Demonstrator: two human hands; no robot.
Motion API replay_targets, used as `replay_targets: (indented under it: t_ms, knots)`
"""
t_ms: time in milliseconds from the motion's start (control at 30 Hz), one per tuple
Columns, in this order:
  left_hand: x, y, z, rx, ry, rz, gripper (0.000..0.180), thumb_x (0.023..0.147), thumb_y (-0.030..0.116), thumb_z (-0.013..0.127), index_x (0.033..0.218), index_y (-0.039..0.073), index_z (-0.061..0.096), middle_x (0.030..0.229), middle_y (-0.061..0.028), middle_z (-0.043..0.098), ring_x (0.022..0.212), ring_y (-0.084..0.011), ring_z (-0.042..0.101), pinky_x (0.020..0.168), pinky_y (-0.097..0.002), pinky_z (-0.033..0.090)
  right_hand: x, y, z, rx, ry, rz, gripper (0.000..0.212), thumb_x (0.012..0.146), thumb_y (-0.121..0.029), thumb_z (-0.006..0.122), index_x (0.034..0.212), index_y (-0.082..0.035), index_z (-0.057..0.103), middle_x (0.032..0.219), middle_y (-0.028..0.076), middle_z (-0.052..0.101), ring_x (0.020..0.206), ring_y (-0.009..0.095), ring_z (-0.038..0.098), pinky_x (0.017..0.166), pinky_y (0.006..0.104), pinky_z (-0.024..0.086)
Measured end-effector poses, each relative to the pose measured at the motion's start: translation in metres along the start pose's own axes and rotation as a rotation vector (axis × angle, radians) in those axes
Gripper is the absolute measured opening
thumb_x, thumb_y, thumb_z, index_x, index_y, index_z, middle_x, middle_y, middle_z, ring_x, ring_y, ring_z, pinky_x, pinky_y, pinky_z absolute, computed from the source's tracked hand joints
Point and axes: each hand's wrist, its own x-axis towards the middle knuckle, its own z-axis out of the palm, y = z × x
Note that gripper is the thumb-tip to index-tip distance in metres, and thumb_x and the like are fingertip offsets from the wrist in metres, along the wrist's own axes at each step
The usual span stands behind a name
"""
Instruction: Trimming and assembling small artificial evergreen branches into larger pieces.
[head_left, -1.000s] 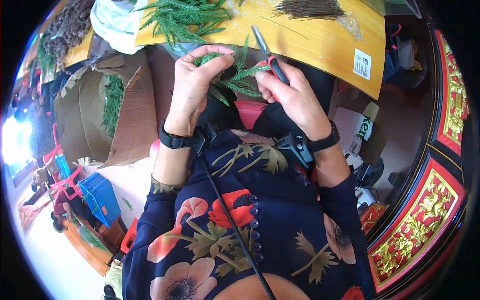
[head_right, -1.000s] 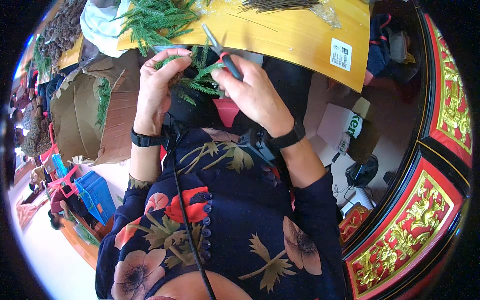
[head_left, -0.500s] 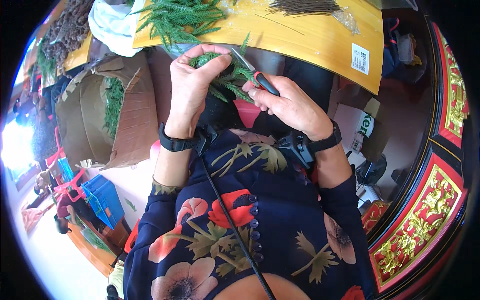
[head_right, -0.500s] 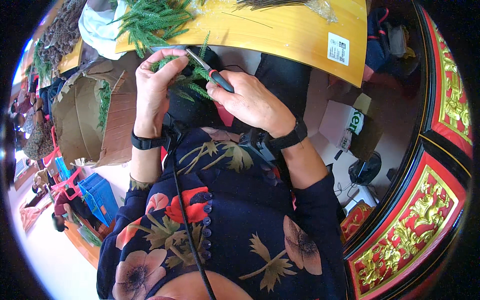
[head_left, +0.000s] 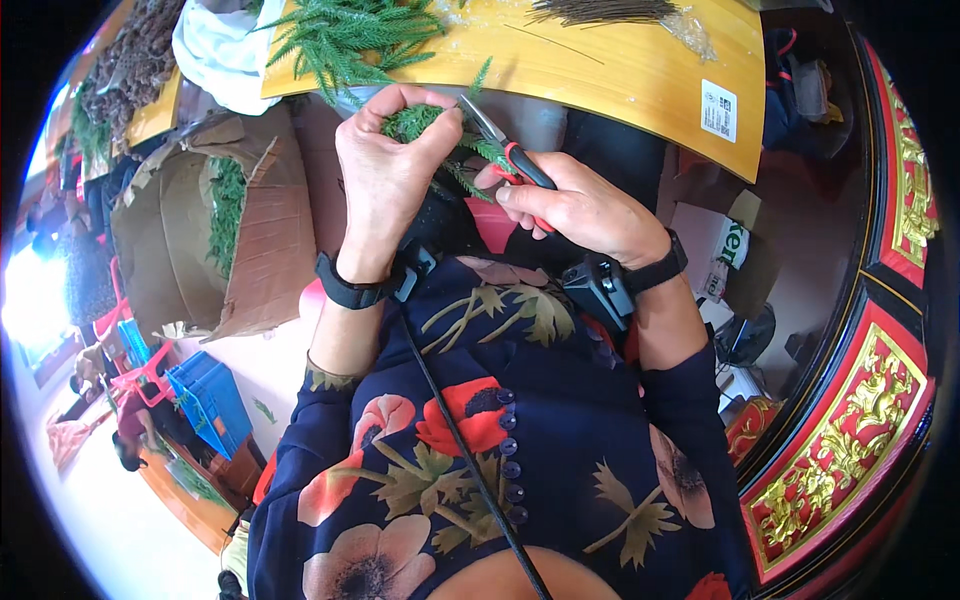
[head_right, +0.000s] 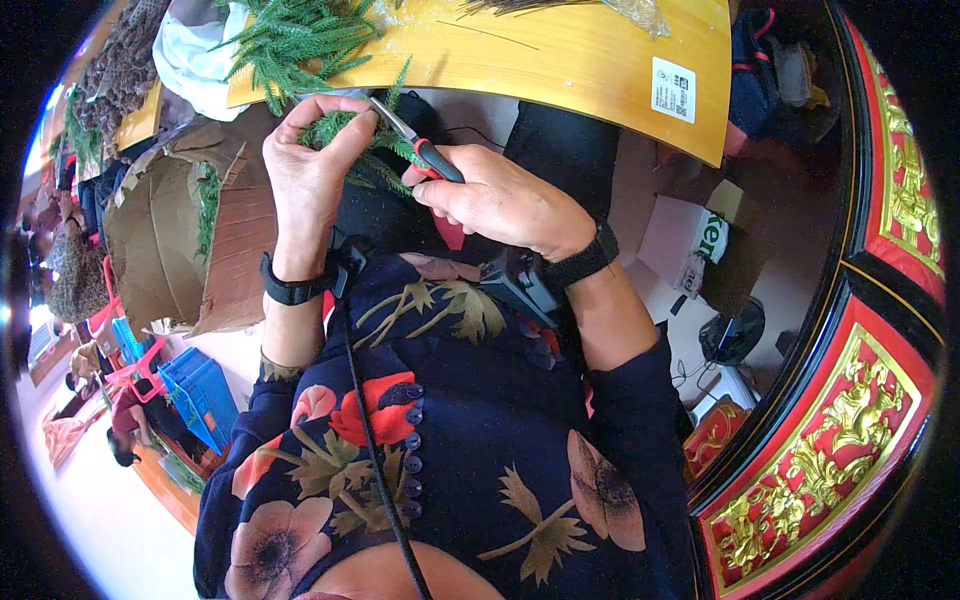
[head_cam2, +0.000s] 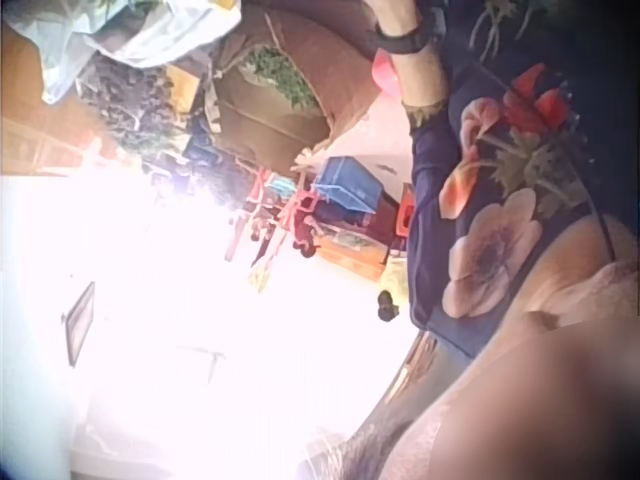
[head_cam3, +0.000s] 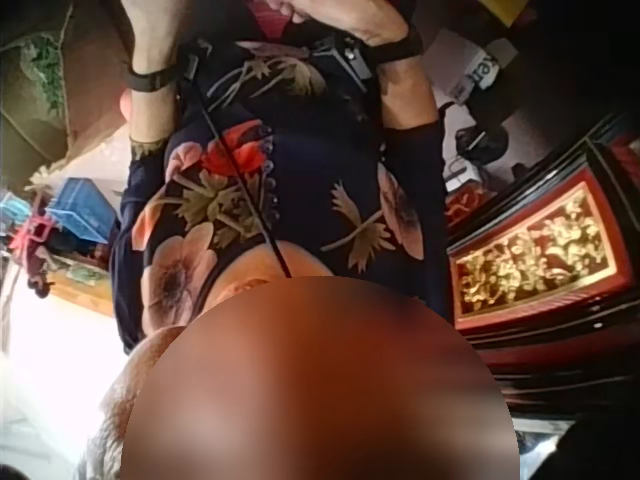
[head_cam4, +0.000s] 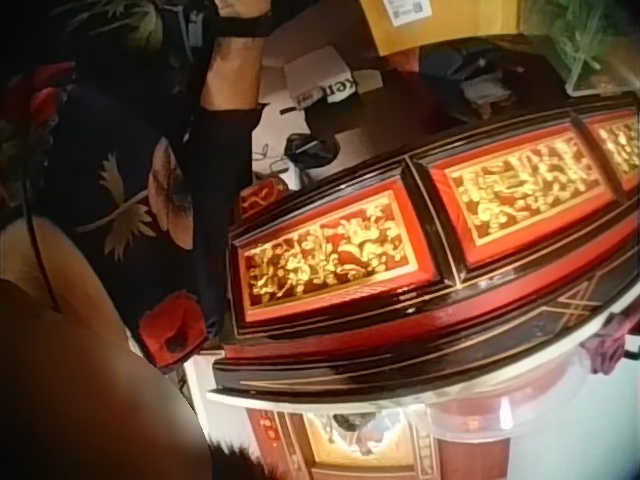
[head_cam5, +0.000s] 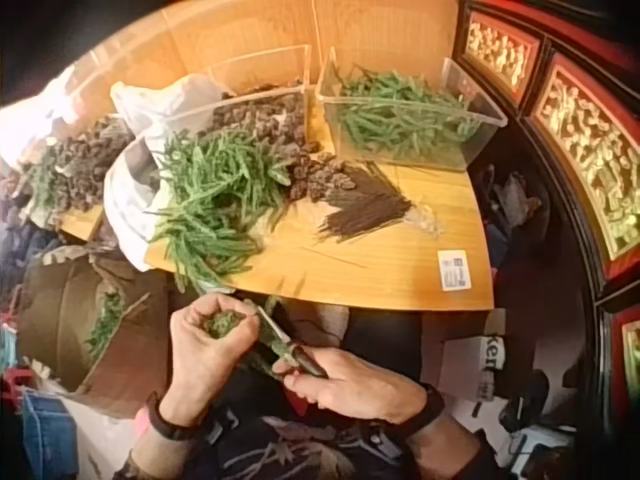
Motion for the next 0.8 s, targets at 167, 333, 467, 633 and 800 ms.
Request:
replay_targets:
  t_ms: [167, 333, 467, 633, 800]
  knots:
    - [0.000, -0.001, -0.001, 0.104, 0.024, 0.048, 0.010, 0.075, 0.009, 0.069, 0.080, 0.000, 0.068, 0.069, 0.0038, 0.060, 0.066, -0.0028, 0.050, 0.063, -0.0185, 0.042, -0.001, -0.004, 0.001, -0.080, 0.003, -0.018, 0.026, 0.090, -0.016, 0.053, 0.111, -0.001, 0.056, 0.077, -0.001, 0.050, 0.067, 0.008, 0.048, 0.060, 0.0241, 0.041]
    - [0.000, -0.002, 0.000, 0.085, 0.031, 0.034, 0.010, 0.074, 0.009, 0.069, 0.080, 0.000, 0.068, 0.069, 0.0032, 0.061, 0.067, -0.0031, 0.050, 0.064, -0.0189, 0.043, 0.000, -0.004, 0.003, -0.187, 0.055, -0.036, 0.023, 0.090, -0.016, 0.054, 0.109, -0.002, 0.056, 0.079, -0.001, 0.050, 0.067, 0.010, 0.048, 0.061, 0.0253, 0.041]
    - [-0.001, -0.001, 0.001, 0.064, 0.029, 0.013, 0.011, 0.074, 0.009, 0.069, 0.081, 0.000, 0.068, 0.070, 0.0026, 0.061, 0.068, -0.0035, 0.051, 0.066, -0.0194, 0.043, -0.001, -0.002, 0.004, -0.222, 0.062, -0.088, 0.023, 0.089, -0.015, 0.053, 0.107, -0.001, 0.055, 0.082, 0.002, 0.052, 0.071, 0.012, 0.050, 0.066, 0.0276, 0.043]
    - [0.000, -0.003, 0.001, 0.000, 0.010, -0.036, 0.010, 0.074, 0.008, 0.069, 0.080, 0.000, 0.068, 0.072, 0.0019, 0.062, 0.070, -0.0040, 0.052, 0.069, -0.0195, 0.043, 0.001, 0.005, 0.001, -0.269, 0.060, -0.137, 0.022, 0.088, -0.015, 0.053, 0.106, 0.000, 0.055, 0.087, 0.006, 0.055, 0.078, 0.016, 0.052, 0.073, 0.0307, 0.044]
    - [0.002, -0.004, 0.000, 0.022, 0.022, -0.039, 0.010, 0.074, 0.008, 0.069, 0.080, 0.000, 0.069, 0.074, 0.0014, 0.063, 0.071, -0.0043, 0.052, 0.070, -0.0191, 0.043, 0.001, 0.003, 0.001, -0.225, 0.062, -0.149, 0.021, 0.087, -0.014, 0.054, 0.104, 0.000, 0.054, 0.087, 0.008, 0.056, 0.080, 0.018, 0.054, 0.077, 0.0316, 0.044]
